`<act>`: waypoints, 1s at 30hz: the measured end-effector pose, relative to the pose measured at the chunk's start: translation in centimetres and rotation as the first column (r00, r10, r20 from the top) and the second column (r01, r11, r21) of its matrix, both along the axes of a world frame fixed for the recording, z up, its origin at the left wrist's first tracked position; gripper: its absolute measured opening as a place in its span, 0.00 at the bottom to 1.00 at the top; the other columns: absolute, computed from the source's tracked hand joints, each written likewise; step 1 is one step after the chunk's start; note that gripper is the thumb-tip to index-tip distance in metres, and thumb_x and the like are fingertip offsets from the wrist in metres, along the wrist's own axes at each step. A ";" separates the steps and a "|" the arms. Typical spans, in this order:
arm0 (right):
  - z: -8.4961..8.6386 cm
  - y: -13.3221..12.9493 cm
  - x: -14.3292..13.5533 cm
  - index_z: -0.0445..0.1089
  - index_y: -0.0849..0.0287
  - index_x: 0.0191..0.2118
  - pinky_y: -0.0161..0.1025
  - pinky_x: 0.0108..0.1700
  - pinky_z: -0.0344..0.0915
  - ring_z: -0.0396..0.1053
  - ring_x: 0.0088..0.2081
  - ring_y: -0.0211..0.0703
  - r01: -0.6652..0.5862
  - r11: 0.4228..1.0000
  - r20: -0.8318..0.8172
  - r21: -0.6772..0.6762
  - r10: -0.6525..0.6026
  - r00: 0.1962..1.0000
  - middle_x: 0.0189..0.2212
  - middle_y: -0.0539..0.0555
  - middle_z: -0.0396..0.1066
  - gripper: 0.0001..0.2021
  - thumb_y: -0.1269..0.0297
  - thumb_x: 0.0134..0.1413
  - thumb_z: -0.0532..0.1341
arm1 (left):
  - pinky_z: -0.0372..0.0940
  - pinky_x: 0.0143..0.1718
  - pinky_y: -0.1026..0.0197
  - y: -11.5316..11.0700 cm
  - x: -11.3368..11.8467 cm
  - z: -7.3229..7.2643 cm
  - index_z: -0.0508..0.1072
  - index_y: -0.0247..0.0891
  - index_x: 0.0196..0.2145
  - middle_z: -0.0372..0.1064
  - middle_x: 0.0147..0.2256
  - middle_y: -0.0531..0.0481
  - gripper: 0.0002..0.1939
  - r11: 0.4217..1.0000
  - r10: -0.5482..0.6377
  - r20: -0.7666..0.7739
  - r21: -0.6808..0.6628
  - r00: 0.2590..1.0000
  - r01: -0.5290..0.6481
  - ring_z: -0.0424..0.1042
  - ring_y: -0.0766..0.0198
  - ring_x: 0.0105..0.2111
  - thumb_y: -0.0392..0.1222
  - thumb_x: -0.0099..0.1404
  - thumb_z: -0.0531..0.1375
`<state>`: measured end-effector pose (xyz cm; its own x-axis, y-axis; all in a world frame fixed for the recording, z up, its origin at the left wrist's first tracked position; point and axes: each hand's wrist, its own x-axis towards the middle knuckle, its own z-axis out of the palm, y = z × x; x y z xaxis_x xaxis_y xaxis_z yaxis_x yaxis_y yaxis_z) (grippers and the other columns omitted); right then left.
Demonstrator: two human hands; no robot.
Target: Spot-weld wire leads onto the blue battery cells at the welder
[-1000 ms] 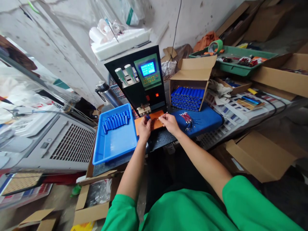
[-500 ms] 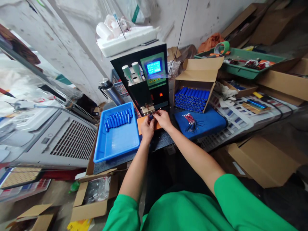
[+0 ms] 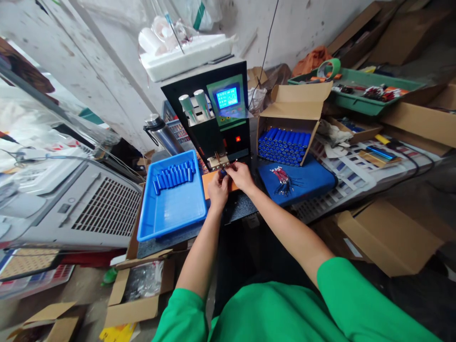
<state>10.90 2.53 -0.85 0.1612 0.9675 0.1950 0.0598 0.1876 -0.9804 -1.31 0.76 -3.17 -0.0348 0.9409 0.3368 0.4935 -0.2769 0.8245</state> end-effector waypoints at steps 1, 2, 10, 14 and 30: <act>0.0 0.0 0.0 0.72 0.60 0.30 0.37 0.37 0.65 0.72 0.33 0.44 0.002 1.000 0.000 -0.001 -0.002 1.000 0.29 0.53 0.76 0.09 0.60 0.55 0.63 | 0.70 0.44 0.59 0.0 0.0 0.0 0.75 0.40 0.49 0.78 0.38 0.48 0.13 1.000 0.003 -0.002 -0.003 1.000 -0.003 0.78 0.58 0.39 0.44 0.69 0.58; 0.0 0.0 0.0 0.72 0.60 0.30 0.37 0.36 0.65 0.72 0.33 0.44 0.003 1.000 0.001 -0.001 -0.003 1.000 0.29 0.53 0.76 0.08 0.61 0.55 0.63 | 0.70 0.44 0.59 -0.1 0.1 0.1 0.75 0.40 0.49 0.78 0.38 0.48 0.13 1.000 0.005 -0.002 -0.007 1.000 -0.005 0.78 0.58 0.39 0.44 0.69 0.58; -0.2 0.1 -0.1 0.72 0.59 0.30 0.37 0.36 0.65 0.72 0.33 0.44 -0.002 1.000 -0.010 0.001 0.002 1.000 0.29 0.53 0.76 0.09 0.58 0.54 0.63 | 0.71 0.45 0.59 -0.3 0.2 0.3 0.75 0.41 0.50 0.79 0.39 0.47 0.14 1.000 0.016 -0.008 -0.012 1.000 -0.016 0.78 0.58 0.40 0.44 0.69 0.58; -0.5 0.2 0.0 0.72 0.59 0.30 0.38 0.37 0.66 0.72 0.33 0.45 -0.015 1.000 -0.041 0.024 0.016 0.999 0.29 0.54 0.76 0.10 0.57 0.54 0.64 | 0.70 0.46 0.59 -0.4 0.2 0.4 0.76 0.40 0.50 0.79 0.40 0.47 0.14 1.000 0.005 -0.010 -0.012 1.000 -0.006 0.78 0.58 0.41 0.45 0.70 0.58; -0.9 -0.9 1.8 0.65 0.58 0.22 0.36 0.32 0.58 0.62 0.27 0.38 -0.076 0.996 0.093 0.039 0.072 0.993 0.21 0.48 0.66 0.13 0.58 0.50 0.63 | 0.70 0.43 0.58 -0.4 0.4 0.7 0.75 0.40 0.46 0.77 0.39 0.47 0.12 1.000 0.018 0.008 -0.010 1.000 -0.018 0.77 0.59 0.38 0.46 0.68 0.58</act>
